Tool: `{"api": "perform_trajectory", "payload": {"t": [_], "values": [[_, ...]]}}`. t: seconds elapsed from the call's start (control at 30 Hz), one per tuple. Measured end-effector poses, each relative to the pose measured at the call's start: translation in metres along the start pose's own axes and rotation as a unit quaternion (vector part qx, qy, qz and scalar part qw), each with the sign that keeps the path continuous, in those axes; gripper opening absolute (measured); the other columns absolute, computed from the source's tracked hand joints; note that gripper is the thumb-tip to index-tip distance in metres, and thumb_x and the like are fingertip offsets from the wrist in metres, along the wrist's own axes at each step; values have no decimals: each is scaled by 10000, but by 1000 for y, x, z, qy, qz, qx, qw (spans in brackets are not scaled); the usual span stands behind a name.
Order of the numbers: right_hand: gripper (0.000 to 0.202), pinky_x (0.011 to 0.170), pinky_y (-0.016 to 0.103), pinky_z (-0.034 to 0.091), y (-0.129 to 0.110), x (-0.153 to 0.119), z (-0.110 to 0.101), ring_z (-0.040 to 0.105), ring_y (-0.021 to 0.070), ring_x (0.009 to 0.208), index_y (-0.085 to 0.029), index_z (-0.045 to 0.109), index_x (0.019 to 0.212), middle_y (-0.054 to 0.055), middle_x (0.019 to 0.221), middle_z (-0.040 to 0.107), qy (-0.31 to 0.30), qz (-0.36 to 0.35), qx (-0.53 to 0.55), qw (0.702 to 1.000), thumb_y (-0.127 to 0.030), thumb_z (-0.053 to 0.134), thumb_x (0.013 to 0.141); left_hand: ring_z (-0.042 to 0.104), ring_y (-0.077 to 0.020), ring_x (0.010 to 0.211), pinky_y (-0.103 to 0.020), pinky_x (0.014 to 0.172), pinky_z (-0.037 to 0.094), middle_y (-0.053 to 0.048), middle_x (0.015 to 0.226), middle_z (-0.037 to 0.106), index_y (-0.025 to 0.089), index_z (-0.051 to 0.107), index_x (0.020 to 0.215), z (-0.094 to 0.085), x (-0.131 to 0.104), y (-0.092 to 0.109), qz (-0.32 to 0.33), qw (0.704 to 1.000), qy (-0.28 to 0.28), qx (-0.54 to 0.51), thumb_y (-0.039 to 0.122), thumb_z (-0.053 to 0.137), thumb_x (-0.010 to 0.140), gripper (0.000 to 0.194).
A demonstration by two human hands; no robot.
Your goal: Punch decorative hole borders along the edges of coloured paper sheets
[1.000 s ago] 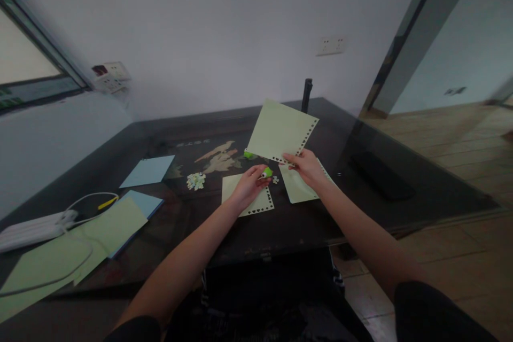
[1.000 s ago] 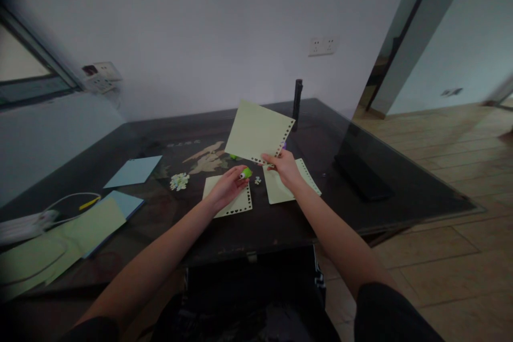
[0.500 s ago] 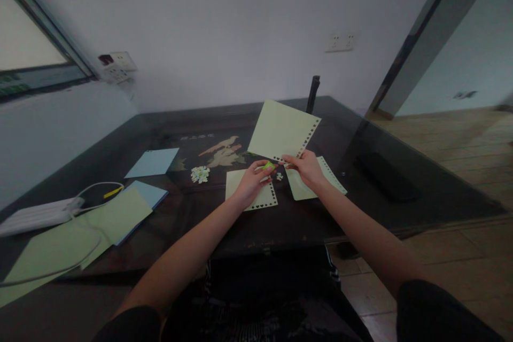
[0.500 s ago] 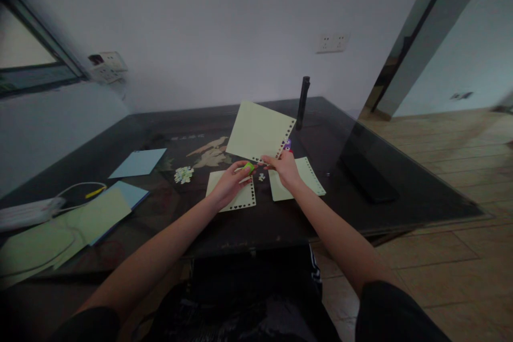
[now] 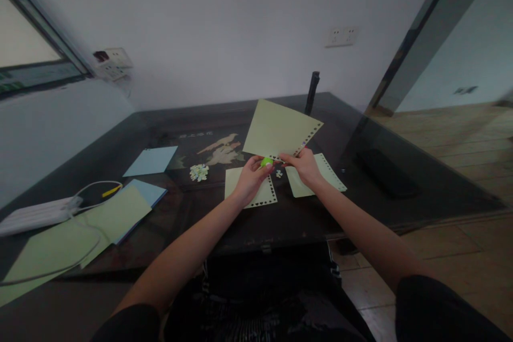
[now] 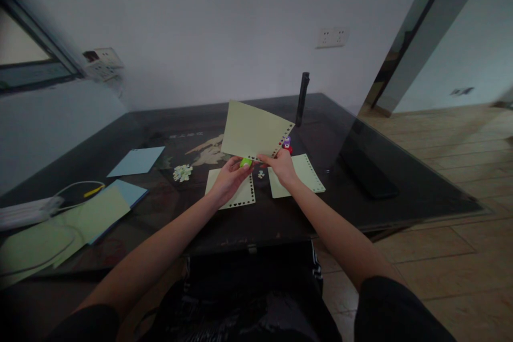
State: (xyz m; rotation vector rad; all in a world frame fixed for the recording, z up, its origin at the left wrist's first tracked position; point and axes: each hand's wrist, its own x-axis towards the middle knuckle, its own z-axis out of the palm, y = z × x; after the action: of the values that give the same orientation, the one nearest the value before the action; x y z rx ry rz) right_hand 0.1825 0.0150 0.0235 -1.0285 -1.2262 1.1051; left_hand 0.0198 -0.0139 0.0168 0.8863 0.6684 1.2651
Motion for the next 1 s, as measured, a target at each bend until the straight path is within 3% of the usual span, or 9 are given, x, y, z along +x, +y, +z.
{"api": "perform_trajectory", "payload": {"t": [0.5, 0.73, 1.0], "values": [[315, 627, 314, 553, -5, -4, 1, 672, 190, 704, -134, 686, 884, 94, 862, 722, -12, -7, -15, 1000, -320, 731, 634, 647, -180, 923, -391, 981, 426, -51, 923, 664, 166, 554, 882, -1, 0, 0, -3, 1000, -13, 2, 187, 783, 646, 330], [304, 594, 311, 551, -7, -4, 1, 671, 179, 636, -126, 684, 855, 89, 803, 719, -33, 5, -29, 999, -318, 733, 625, 591, -207, 1028, -388, 934, 434, -74, 1014, 652, 177, 549, 844, -4, 2, 0, -11, 997, 27, 65, 249, 754, 684, 270], [293, 578, 308, 547, -2, -1, -3, 660, 173, 617, -139, 686, 843, 68, 781, 720, -51, 10, -50, 997, -320, 744, 621, 620, -152, 867, -356, 936, 432, -53, 881, 665, 140, 612, 788, -9, 7, -4, 1, 999, 21, 26, 224, 764, 669, 210]]}}
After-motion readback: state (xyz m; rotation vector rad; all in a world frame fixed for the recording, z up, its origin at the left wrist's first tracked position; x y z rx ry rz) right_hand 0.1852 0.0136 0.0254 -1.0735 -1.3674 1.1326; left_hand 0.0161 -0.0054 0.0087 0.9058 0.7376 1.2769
